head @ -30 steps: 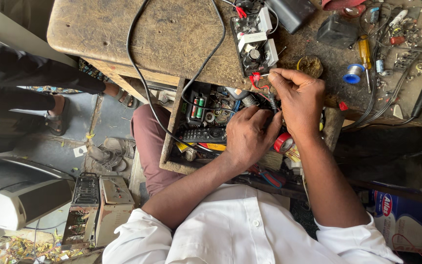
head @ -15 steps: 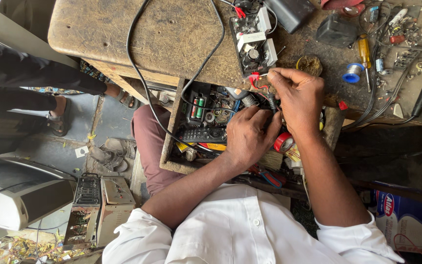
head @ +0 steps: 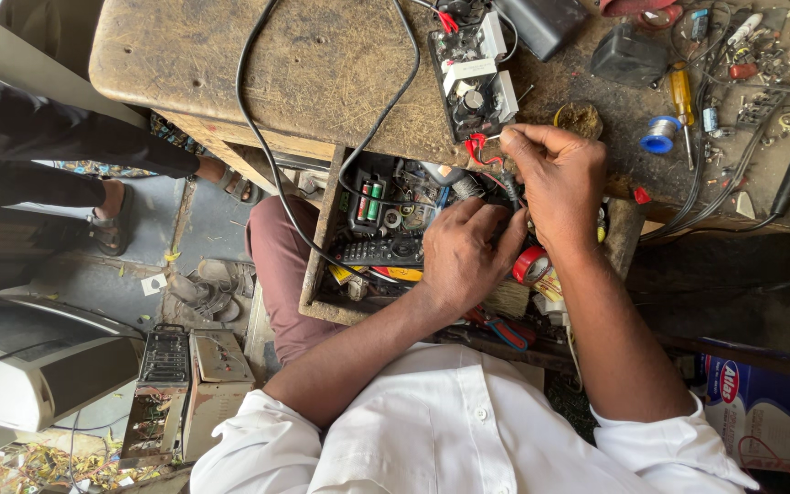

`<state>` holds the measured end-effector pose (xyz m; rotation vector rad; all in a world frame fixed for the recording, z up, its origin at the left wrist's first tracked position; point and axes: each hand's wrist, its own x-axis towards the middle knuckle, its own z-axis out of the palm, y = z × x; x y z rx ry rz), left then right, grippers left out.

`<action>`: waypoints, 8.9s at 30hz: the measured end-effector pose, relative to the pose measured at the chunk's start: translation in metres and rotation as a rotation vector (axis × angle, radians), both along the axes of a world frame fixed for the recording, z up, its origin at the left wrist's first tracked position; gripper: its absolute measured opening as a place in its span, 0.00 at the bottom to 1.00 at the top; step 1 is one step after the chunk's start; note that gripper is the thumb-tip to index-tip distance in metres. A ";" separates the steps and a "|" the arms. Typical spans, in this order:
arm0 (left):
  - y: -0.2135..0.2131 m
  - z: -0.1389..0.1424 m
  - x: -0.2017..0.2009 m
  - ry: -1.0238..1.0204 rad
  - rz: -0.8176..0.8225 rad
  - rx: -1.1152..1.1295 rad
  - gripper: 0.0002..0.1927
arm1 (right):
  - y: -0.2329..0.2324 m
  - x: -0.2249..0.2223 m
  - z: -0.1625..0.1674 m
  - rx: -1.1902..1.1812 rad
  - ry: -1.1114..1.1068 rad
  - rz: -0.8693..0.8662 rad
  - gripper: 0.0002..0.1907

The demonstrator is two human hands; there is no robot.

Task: The person repairs an electronic power device at a cluttered workbench. They handle wires and connectors on the circuit board, use a lighter to heat a component, solder the board with a soldering iron, fit the board into its black plastic housing, and route the power cord while another person assists.

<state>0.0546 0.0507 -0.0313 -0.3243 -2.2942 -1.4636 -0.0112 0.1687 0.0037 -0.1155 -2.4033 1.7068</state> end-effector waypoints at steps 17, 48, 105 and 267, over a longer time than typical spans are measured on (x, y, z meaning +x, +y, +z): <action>-0.008 0.016 -0.041 0.191 0.250 -0.091 0.14 | 0.015 -0.001 -0.010 -0.349 0.028 -0.135 0.10; -0.003 0.012 -0.052 0.162 0.293 -0.262 0.06 | 0.018 0.002 -0.009 -0.404 0.004 -0.156 0.09; -0.003 0.002 -0.039 -0.109 0.193 0.178 0.12 | 0.018 0.002 -0.020 0.098 0.319 0.085 0.08; -0.095 0.014 -0.097 0.549 -0.315 -0.630 0.16 | 0.059 0.022 -0.030 0.179 0.410 -0.039 0.19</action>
